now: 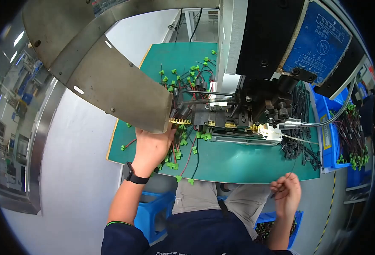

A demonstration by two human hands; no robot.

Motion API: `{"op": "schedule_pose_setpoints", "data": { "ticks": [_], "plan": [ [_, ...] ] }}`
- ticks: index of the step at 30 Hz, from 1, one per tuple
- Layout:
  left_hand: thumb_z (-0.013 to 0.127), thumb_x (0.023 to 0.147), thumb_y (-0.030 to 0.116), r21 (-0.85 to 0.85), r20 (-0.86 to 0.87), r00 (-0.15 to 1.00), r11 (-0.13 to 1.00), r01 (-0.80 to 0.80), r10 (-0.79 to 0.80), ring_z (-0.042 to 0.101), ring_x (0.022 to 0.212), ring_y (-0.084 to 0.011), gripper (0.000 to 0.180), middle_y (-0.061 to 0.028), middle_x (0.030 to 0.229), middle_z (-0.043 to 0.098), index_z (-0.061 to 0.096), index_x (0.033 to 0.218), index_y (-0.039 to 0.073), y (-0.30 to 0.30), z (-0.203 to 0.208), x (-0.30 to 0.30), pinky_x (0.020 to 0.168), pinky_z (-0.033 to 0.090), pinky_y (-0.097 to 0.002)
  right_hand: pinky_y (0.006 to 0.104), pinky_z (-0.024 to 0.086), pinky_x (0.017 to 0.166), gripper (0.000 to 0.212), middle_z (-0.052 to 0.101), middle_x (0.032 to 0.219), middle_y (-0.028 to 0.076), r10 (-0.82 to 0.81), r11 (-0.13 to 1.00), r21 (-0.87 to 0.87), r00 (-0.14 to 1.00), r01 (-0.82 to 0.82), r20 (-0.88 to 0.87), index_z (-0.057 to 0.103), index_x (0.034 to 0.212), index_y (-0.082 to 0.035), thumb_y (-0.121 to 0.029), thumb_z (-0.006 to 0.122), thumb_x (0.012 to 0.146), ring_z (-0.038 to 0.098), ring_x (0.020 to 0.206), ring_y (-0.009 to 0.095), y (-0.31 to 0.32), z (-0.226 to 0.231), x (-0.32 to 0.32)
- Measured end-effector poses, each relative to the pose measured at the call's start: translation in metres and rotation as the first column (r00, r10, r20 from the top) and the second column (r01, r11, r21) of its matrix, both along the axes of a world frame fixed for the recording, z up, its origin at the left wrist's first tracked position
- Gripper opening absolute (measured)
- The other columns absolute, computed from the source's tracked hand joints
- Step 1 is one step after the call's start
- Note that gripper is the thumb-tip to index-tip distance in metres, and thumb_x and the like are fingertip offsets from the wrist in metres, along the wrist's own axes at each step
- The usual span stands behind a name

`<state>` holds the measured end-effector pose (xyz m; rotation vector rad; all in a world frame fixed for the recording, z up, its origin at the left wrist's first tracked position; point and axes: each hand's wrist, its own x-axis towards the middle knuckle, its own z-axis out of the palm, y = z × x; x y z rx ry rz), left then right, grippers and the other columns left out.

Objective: The person assembles wire harnesses by crimping terminals onto wires using an automated machine.

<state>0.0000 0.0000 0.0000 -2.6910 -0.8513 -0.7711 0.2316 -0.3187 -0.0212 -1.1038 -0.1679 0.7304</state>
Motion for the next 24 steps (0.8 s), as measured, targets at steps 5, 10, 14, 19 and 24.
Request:
{"op": "schedule_pose_setpoints", "data": {
  "ticks": [5,10,14,19,24],
  "plan": [
    [0.066,0.081,0.015,-0.017,-0.018,0.999,0.999,0.032,-0.032,0.059,0.090,-0.0345,0.024,-0.0117,0.095,0.063,0.060,0.102,0.005,0.006,0.007,-0.003,0.078,0.043,-0.0479,0.0233,0.037,0.043,0.023,0.054,0.071,0.002,-0.128,0.988,0.062,0.978,0.140,-0.167,0.050,0.106,-0.009,-0.027,0.036,0.103,0.044,0.045,0.009,0.024,0.006,-0.034],
    [0.066,0.080,0.014,-0.040,0.054,0.997,0.997,0.065,-0.062,0.059,0.086,-0.0342,0.020,-0.0124,0.089,0.062,0.061,0.097,0.006,0.008,0.002,-0.001,0.078,0.043,-0.0468,0.0267,0.028,0.038,0.025,0.048,0.063,0.005,-0.016,0.995,0.098,0.982,0.035,-0.186,0.047,0.093,-0.010,-0.029,0.035,0.103,0.032,0.037,0.011,0.019,-0.005,-0.048],
    [0.066,0.081,0.014,-0.069,0.098,0.990,0.992,0.108,-0.101,0.059,0.087,-0.0368,0.023,-0.0146,0.090,0.062,0.061,0.101,0.004,0.017,-0.007,0.003,0.079,0.045,-0.0469,0.0264,0.028,0.038,0.026,0.046,0.061,0.007,0.113,0.994,0.025,0.939,-0.110,-0.324,0.046,0.094,-0.008,-0.028,0.034,0.103,0.033,0.037,0.012,0.002,-0.019,-0.079],
    [0.066,0.083,0.016,0.010,0.060,0.994,0.996,0.086,-0.087,0.061,0.087,-0.0352,0.025,-0.0137,0.093,0.063,0.061,0.105,0.004,0.021,-0.014,0.005,0.076,0.047,-0.0455,0.0260,0.033,0.041,0.028,0.051,0.062,0.010,0.207,0.974,0.101,0.977,-0.201,-0.056,0.049,0.096,-0.002,-0.027,0.039,0.102,0.037,0.041,0.013,-0.010,-0.035,-0.096],
    [0.065,0.083,0.017,0.038,0.076,0.991,0.994,0.104,-0.107,0.062,0.087,-0.0340,0.026,-0.0133,0.093,0.064,0.060,0.106,0.005,0.023,-0.013,0.009,0.076,0.049,-0.0453,0.0245,0.038,0.045,0.023,0.053,0.062,0.008,0.272,0.957,0.009,0.907,-0.290,0.321,0.054,0.096,-0.001,-0.021,0.043,0.100,0.044,0.045,0.012,-0.023,-0.051,-0.083]
  ]
}}
